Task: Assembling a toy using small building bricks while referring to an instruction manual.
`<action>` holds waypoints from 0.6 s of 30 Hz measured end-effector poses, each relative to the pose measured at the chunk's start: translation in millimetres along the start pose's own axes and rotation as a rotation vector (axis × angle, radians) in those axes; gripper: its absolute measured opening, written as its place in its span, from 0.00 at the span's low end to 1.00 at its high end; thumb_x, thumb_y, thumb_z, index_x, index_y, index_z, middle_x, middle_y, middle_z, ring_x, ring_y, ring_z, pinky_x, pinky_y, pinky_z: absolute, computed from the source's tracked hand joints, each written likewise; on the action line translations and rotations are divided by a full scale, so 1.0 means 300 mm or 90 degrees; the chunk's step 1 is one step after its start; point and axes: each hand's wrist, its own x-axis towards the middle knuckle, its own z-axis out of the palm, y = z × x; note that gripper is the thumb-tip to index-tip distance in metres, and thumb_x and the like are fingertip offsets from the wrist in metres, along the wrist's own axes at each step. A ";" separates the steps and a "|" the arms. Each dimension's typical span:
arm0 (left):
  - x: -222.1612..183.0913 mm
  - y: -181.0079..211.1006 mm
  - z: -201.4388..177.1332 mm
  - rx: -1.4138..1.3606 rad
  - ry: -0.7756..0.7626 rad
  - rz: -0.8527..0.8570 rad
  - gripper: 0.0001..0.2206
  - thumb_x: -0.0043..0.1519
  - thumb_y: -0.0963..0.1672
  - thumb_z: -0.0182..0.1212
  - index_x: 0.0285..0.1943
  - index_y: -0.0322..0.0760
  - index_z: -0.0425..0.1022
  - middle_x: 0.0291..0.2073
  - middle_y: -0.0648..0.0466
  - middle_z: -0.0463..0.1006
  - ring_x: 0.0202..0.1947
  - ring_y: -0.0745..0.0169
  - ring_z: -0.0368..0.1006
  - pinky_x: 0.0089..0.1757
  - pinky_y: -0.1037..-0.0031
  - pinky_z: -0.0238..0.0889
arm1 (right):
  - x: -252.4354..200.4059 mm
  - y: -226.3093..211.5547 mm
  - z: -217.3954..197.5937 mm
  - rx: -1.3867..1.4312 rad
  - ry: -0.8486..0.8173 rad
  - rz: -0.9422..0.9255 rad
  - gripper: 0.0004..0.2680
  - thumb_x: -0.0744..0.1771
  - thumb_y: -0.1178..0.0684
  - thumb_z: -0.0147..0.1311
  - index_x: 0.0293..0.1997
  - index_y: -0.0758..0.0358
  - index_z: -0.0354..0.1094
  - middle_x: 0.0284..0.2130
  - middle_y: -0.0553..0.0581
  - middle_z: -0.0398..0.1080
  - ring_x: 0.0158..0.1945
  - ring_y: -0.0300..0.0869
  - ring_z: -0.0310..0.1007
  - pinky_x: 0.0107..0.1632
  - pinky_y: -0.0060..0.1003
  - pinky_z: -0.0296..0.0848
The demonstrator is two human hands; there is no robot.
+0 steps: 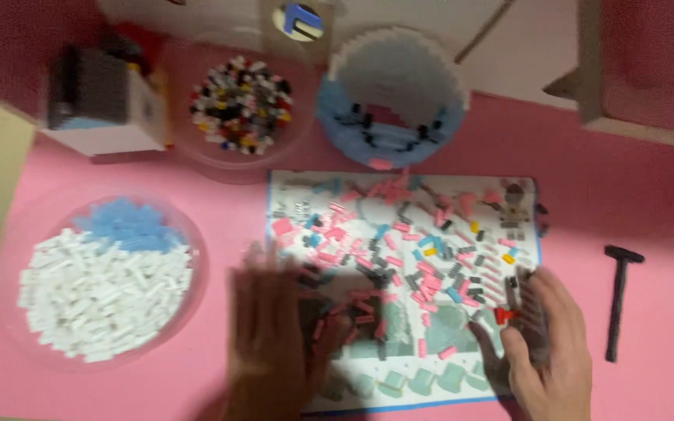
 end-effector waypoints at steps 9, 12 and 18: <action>0.061 0.013 0.042 0.081 -0.024 -0.020 0.43 0.56 0.50 0.70 0.75 0.16 0.55 0.75 0.23 0.57 0.78 0.21 0.50 0.67 0.23 0.38 | 0.132 0.067 0.022 -0.093 -0.019 -0.188 0.29 0.70 0.42 0.40 0.76 0.78 0.45 0.74 0.80 0.51 0.76 0.70 0.52 0.77 0.63 0.47; 0.072 0.020 0.055 0.071 -0.084 -0.047 0.49 0.53 0.50 0.70 0.80 0.21 0.48 0.79 0.28 0.51 0.82 0.32 0.43 0.72 0.35 0.30 | 0.180 0.077 0.031 -0.170 -0.070 -0.197 0.32 0.71 0.35 0.33 0.78 0.77 0.41 0.77 0.79 0.44 0.81 0.66 0.40 0.79 0.66 0.36; 0.084 0.017 0.055 0.077 -0.074 -0.033 0.42 0.59 0.53 0.67 0.78 0.26 0.56 0.79 0.32 0.55 0.81 0.33 0.47 0.71 0.32 0.35 | 0.301 0.089 0.014 -0.090 -0.113 -0.214 0.37 0.71 0.25 0.14 0.78 0.74 0.43 0.76 0.78 0.50 0.78 0.70 0.49 0.74 0.66 0.51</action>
